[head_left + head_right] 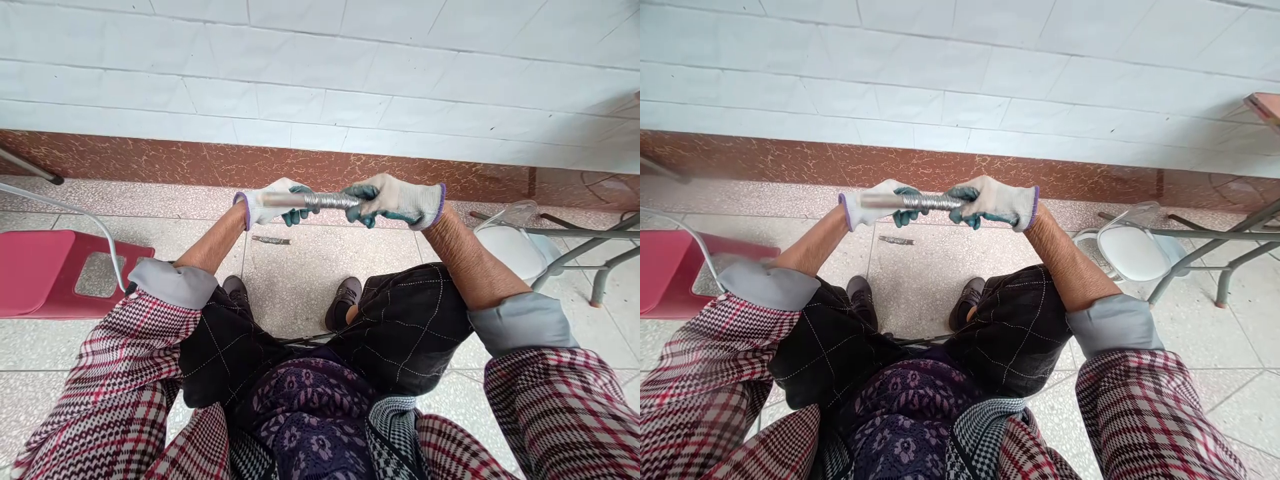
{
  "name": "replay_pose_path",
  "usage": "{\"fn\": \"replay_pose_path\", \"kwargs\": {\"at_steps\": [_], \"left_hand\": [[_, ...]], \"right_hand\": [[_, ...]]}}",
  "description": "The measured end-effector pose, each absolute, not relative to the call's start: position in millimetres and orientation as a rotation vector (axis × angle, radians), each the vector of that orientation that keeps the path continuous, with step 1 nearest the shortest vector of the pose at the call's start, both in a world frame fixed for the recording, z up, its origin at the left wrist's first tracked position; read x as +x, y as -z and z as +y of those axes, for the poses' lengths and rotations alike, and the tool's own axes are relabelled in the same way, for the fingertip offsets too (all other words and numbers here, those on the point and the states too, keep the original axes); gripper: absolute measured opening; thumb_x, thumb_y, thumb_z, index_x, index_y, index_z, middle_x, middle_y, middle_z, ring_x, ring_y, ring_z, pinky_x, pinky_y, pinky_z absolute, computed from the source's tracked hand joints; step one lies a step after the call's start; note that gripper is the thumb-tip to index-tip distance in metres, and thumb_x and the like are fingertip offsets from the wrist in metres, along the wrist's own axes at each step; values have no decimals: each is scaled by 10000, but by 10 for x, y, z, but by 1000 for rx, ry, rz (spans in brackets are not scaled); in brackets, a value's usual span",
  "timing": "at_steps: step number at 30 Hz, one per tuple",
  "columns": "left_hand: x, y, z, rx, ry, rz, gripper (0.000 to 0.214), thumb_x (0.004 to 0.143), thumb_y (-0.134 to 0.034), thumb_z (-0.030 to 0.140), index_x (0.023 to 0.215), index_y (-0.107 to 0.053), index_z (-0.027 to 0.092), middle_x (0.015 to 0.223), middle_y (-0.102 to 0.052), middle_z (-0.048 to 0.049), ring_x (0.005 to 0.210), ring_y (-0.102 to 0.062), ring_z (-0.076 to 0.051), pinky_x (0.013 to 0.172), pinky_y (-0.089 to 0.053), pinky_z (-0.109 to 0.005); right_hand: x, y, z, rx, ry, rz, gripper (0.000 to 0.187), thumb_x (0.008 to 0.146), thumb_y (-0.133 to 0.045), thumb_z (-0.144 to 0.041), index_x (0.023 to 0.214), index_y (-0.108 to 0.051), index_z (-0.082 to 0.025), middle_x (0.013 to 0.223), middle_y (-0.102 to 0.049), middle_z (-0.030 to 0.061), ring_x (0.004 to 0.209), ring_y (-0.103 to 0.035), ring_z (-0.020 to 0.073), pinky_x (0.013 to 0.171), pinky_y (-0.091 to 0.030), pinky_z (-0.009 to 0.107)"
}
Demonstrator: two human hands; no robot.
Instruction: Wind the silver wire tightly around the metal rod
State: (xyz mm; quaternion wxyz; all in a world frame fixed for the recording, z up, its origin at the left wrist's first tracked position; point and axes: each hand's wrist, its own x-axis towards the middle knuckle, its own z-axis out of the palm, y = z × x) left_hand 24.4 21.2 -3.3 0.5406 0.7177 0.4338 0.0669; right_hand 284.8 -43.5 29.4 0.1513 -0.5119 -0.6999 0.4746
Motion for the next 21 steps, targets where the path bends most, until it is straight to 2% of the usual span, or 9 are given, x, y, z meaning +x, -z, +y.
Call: {"fn": "replay_pose_path", "kwargs": {"at_steps": [5, 10, 12, 16, 18, 21], "left_hand": [[323, -3, 108, 1685, -180, 985, 349, 876, -754, 297, 1201, -842, 208, 846, -752, -82, 721, -659, -188, 630, -522, -303], [187, -107, 93, 1790, -95, 1116, 224, 839, -815, 250, 1058, -867, 250, 854, -757, -98, 867, -706, -261, 656, -527, -319], [135, -103, 145, 1784, -119, 1131, 222, 809, -833, 252, 1029, -868, 238, 825, -748, -96, 845, -691, -257, 655, -518, -325], [134, 27, 277, 1756, -199, 1158, 353, 823, -767, 247, 1157, -841, 160, 807, -743, -87, 735, -624, -181, 674, -492, -328], [155, 103, 327, 1753, -239, 1154, 392, 823, -721, 227, 1187, -827, 125, 833, -750, -86, 701, -602, -159, 671, -481, -327], [167, 164, 380, 1764, -268, 1050, 376, 788, -699, 187, 1130, -838, 119, 934, -778, -93, 714, -620, -150, 646, -476, -293]], "right_hand": [[2706, -307, -302, -1632, -1088, -1898, 233, 807, -740, -288, 1017, -723, -188, 808, -636, 20, 663, -569, 157, 601, -521, 329], [2646, -228, -216, -2047, -395, -2327, 234, 910, -672, -269, 1126, -745, -212, 972, -718, 84, 860, -672, 255, 769, -516, 414], [2651, -220, -229, -2145, -292, -2447, 238, 943, -645, -293, 1149, -748, -233, 1028, -738, 100, 919, -690, 283, 773, -498, 422], [2703, -237, -294, -2129, -491, -2515, 236, 911, -664, -296, 1115, -772, -246, 935, -732, 66, 824, -660, 243, 724, -476, 395], [2740, -252, -323, -2013, -767, -2494, 224, 862, -709, -297, 1064, -789, -239, 845, -713, 38, 742, -619, 207, 688, -475, 374], [2777, -292, -356, -1803, -1163, -2337, 275, 802, -780, -362, 1037, -805, -221, 772, -700, 29, 678, -567, 183, 612, -466, 347]]}}
